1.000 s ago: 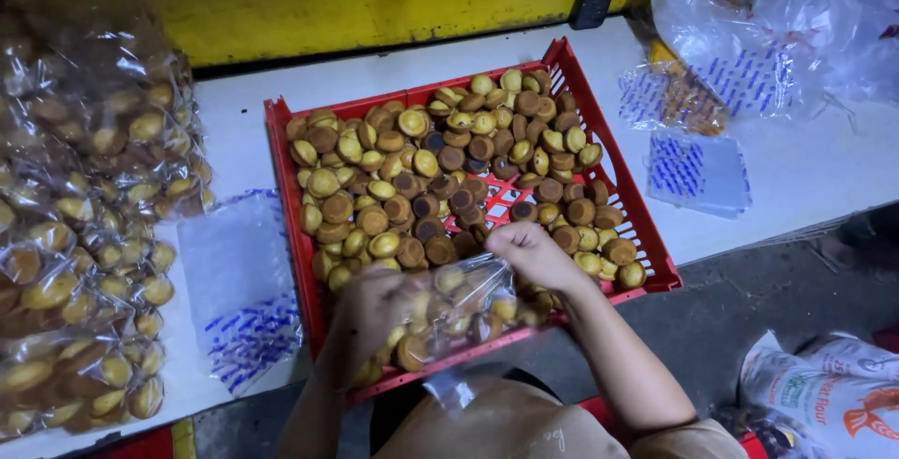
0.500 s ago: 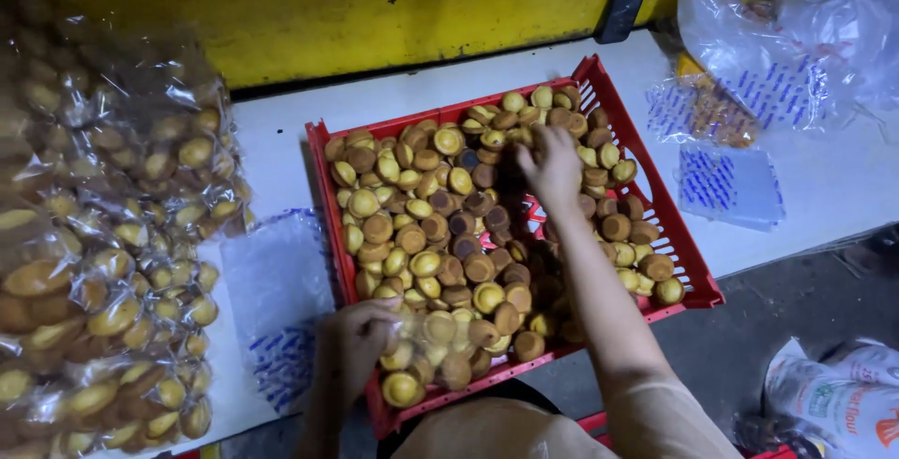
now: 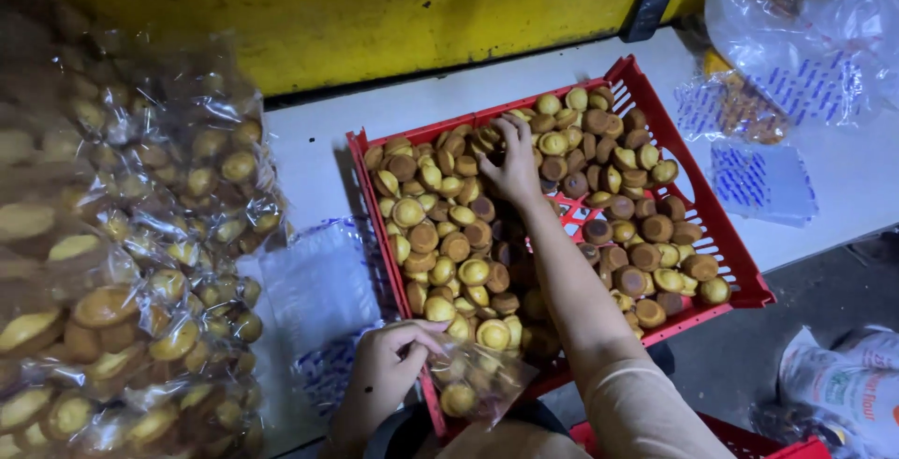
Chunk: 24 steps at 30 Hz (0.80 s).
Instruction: The person packages small, round baked goods by picking them from a large red plastic crate and placing them into clear plastic bags.
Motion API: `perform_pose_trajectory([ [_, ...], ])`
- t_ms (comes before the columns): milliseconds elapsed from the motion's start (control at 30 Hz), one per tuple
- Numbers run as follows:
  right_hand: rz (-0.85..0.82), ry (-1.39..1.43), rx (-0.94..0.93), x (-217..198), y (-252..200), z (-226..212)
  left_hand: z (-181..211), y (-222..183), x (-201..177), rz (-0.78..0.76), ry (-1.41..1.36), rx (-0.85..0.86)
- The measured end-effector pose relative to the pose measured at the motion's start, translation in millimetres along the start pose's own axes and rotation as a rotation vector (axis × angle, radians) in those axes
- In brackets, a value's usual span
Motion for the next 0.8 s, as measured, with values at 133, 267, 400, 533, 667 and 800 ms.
perform_pose_trajectory([
  [133,0.084,0.045,0.146,-10,10,-5,0,-3,-6,-0.1,-0.154,-0.123],
  [267,-0.056,-0.028,0.048,8,-7,-32,-12,1,-4,-0.142,-0.246,-0.043],
  [400,-0.123,-0.069,0.19,14,-1,-18,-4,16,5,-0.302,-0.272,-0.062],
  [533,0.024,0.133,0.195,-25,18,-15,26,38,10,-0.373,-0.313,-0.064],
  [667,-0.075,0.421,0.276,-92,-24,-134,-11,74,43,-0.451,-0.317,-0.112],
  [800,-0.597,-0.052,-0.248,-95,-113,-177,-2,79,73,-0.472,-0.073,0.078],
])
Point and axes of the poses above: each hand's wrist, its own y-axis towards the middle knuckle, its own x-axis out of the palm, z = x × y, the point moved 5 cm from there along y, towards the middle knuckle, and after that the axes turned 10 degrees about z, right-handed, at the moved point
